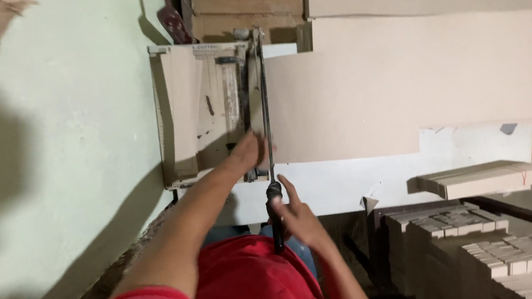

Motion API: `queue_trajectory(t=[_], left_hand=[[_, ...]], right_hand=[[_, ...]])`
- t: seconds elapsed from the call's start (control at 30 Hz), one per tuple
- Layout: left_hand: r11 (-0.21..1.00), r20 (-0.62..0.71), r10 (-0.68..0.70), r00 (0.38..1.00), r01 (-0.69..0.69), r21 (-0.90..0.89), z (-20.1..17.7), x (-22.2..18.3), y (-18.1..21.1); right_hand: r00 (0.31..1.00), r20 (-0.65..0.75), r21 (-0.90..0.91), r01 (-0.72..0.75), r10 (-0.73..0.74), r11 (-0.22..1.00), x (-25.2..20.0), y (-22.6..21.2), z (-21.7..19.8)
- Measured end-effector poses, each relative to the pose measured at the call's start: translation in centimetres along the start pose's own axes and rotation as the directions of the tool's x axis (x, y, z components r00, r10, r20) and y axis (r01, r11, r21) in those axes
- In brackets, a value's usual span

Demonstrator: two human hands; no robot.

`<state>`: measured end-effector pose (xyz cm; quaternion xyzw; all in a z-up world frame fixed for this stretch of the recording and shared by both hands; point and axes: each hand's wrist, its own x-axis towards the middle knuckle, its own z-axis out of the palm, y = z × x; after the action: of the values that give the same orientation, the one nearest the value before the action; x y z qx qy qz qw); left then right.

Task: Using a manual guillotine cutter to slice large cardboard sheets into smaller, uniform strips.

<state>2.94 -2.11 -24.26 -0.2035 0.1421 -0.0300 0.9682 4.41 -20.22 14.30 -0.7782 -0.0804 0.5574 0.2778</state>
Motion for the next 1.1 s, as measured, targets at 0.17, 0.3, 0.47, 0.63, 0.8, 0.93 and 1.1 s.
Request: queue_trajectory(t=[0.17, 0.3, 0.47, 0.63, 0.8, 0.93, 1.1], left_hand=[[-0.866, 0.046, -0.379, 0.924, -0.338, -0.368, 10.0, -8.8, -2.5], [-0.858, -0.204, -0.125, 0.971, -0.209, -0.470, 18.6, -11.5, 0.8], [-0.858, -0.425, 0.099, 0.900, -0.139, -0.495, 22.0, -12.9, 7.6], [-0.925, -0.320, 0.032, 0.947, -0.093, -0.368, 22.9, -13.8, 5.3], [-0.947, -0.185, 0.058, 0.981, -0.005, -0.322, 22.1, -11.7, 2.5], [-0.967, -0.267, 0.256, 0.929, 0.243, -0.080, 23.6, -7.8, -1.5], [-0.914, -0.335, 0.356, 0.873, 0.400, 0.071, 22.3, -3.2, -5.0]], right_hand=[[0.969, -0.159, 0.572, -0.068, 0.192, 0.817, 12.3, 14.7, 0.8], [0.903, -0.269, 0.754, -0.020, 0.336, 0.656, 14.8, 15.4, -1.0], [0.846, -0.348, 0.856, 0.110, 0.404, 0.505, 19.0, 17.4, -3.3], [0.903, -0.331, 0.929, 0.262, 0.274, 0.259, 16.5, 19.8, -3.5], [0.925, -0.272, 0.921, 0.169, 0.267, 0.352, 16.9, 20.4, -0.2], [0.916, -0.247, 0.846, 0.046, 0.315, 0.531, 17.1, 15.7, -0.3], [0.912, -0.241, 0.828, 0.016, 0.331, 0.560, 18.2, 15.4, -1.3]])
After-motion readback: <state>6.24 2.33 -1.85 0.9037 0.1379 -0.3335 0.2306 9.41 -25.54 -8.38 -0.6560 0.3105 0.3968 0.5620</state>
